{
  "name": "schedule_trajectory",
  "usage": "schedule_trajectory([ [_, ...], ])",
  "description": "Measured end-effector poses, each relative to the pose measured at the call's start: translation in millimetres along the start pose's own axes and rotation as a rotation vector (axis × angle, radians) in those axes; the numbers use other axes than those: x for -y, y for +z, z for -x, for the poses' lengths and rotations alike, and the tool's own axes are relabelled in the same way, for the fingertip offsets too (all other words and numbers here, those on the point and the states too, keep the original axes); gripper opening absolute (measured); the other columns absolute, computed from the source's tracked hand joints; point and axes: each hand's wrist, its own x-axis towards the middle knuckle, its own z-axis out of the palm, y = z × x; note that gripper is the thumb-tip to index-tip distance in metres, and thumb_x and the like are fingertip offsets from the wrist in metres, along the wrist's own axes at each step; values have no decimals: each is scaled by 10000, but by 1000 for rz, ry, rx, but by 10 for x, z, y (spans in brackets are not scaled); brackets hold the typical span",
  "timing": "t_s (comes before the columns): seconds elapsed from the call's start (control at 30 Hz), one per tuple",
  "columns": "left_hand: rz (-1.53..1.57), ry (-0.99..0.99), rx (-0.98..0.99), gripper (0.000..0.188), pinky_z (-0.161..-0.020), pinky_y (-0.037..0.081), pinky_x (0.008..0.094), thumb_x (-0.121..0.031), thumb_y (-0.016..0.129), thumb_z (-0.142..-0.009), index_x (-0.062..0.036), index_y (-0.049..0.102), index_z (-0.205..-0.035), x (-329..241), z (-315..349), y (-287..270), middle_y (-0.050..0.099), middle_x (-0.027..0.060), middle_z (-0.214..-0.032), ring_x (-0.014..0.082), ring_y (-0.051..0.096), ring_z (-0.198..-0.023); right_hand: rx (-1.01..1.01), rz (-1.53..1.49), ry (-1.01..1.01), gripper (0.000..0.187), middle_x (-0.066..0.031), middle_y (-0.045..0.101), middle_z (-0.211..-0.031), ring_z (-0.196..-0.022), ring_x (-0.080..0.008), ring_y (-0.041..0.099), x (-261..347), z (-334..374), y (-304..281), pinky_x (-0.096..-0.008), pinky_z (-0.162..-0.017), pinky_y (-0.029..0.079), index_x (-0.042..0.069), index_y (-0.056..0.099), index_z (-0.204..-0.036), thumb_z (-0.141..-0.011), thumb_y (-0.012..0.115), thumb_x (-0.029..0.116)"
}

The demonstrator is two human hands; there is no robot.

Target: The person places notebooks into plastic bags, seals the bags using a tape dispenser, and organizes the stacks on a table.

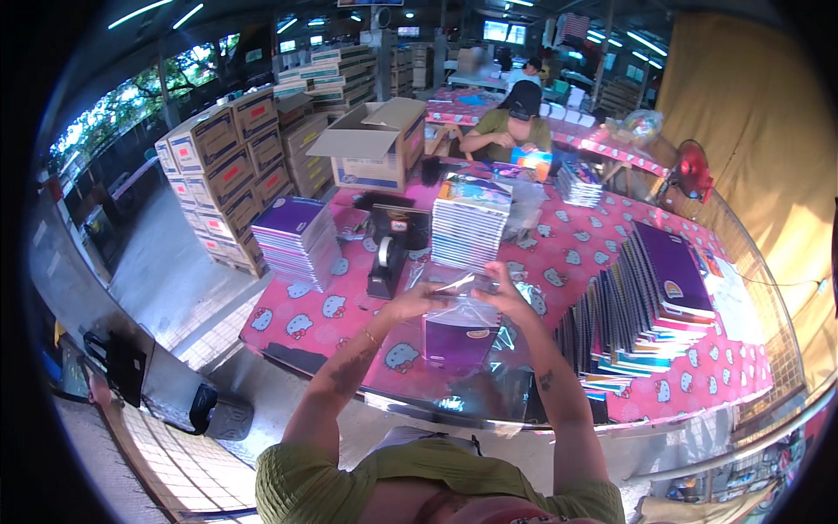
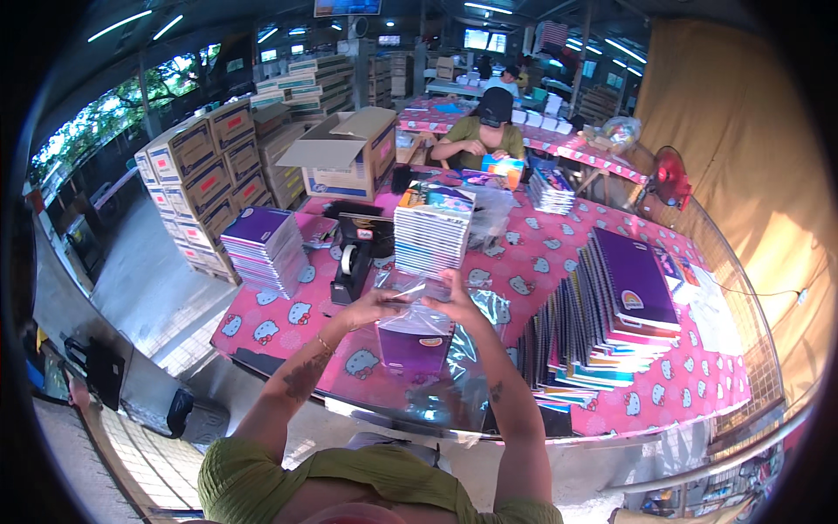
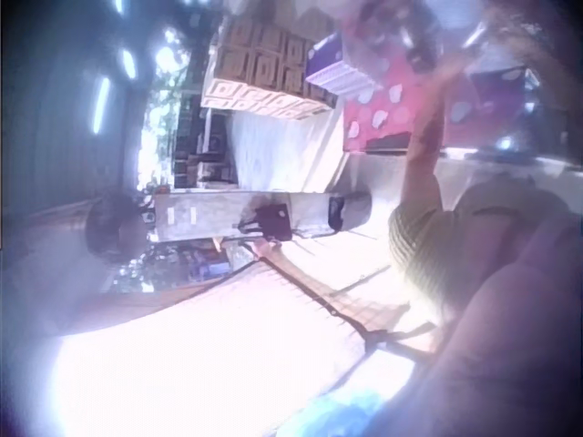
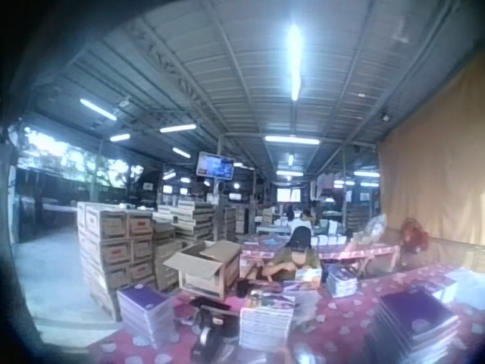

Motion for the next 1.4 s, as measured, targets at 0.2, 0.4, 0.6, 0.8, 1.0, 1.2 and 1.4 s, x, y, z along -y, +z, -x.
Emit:
schedule_trajectory([
  [0.2, 115, -61, -41, 514, -995, 440, 334, -371, 664, -934, -16, 606, -1300, -28, 126, -74, 617, 92, -1255, 196, 573, -1131, 400, -160, 16, 663, -177, 444, -1445, -1384, -284, 379, -68, 97, -181, -383, -1124, 318, 98, 360, -1436, -920, 695, 345],
  [0.4, -870, 522, -180, 550, -1048, 419, 435, -385, 660, -900, -35, 580, -1316, -266, 527, 120, 584, 154, -1319, 327, 550, -1202, 183, 375, -209, 485, -131, 571, -1322, -1210, -291, 551, 275, 599, 62, -375, -987, 452, 61, 577, -1223, -807, 763, 227],
  [0.6, -749, 563, -209, 228, -769, 519, 400, -152, 740, -828, -1, 716, -997, -424, 571, 212, 661, 137, -948, 295, 634, -868, 65, 577, -261, 261, -127, 630, -874, -918, -337, 625, 435, 605, 200, -425, -789, 487, 34, 677, -977, -799, 741, 214],
  [0.8, -695, 255, -167, 285, -667, 532, 433, -203, 732, -786, -12, 686, -993, -586, 242, 130, 697, 160, -827, 347, 688, -753, 144, 788, -145, 314, -146, 675, -903, -840, -339, 659, 447, 319, 111, -438, -745, 509, 49, 654, -1033, -821, 733, 267],
  [1.0, -1140, 138, -233, 568, -803, 529, 467, -264, 706, -800, -5, 514, -1268, -535, 138, 387, 694, 205, -892, 398, 672, -894, 246, 825, -66, 460, -161, 686, -1003, -937, -276, 670, 550, 119, 116, -367, -779, 515, 8, 613, -1092, -733, 824, 203],
  [1.2, -333, -222, 369, 766, -993, 423, 421, -449, 830, -719, -5, 580, -1291, -463, -281, -147, 588, 189, -1282, 320, 570, -1165, 341, -9, 157, 495, -41, 641, -990, -909, -117, 606, -82, 35, -165, -260, -797, 483, -17, 575, -1188, -785, 827, 122],
  [1.4, 153, -251, 121, 380, -857, 511, 347, -185, 757, -824, 40, 670, -1118, -224, -641, -91, 701, 123, -1021, 210, 657, -913, 295, -78, 128, 436, -22, 642, -986, -908, -98, 606, -90, 65, -174, -264, -793, 487, 23, 579, -1219, -835, 773, 92],
])
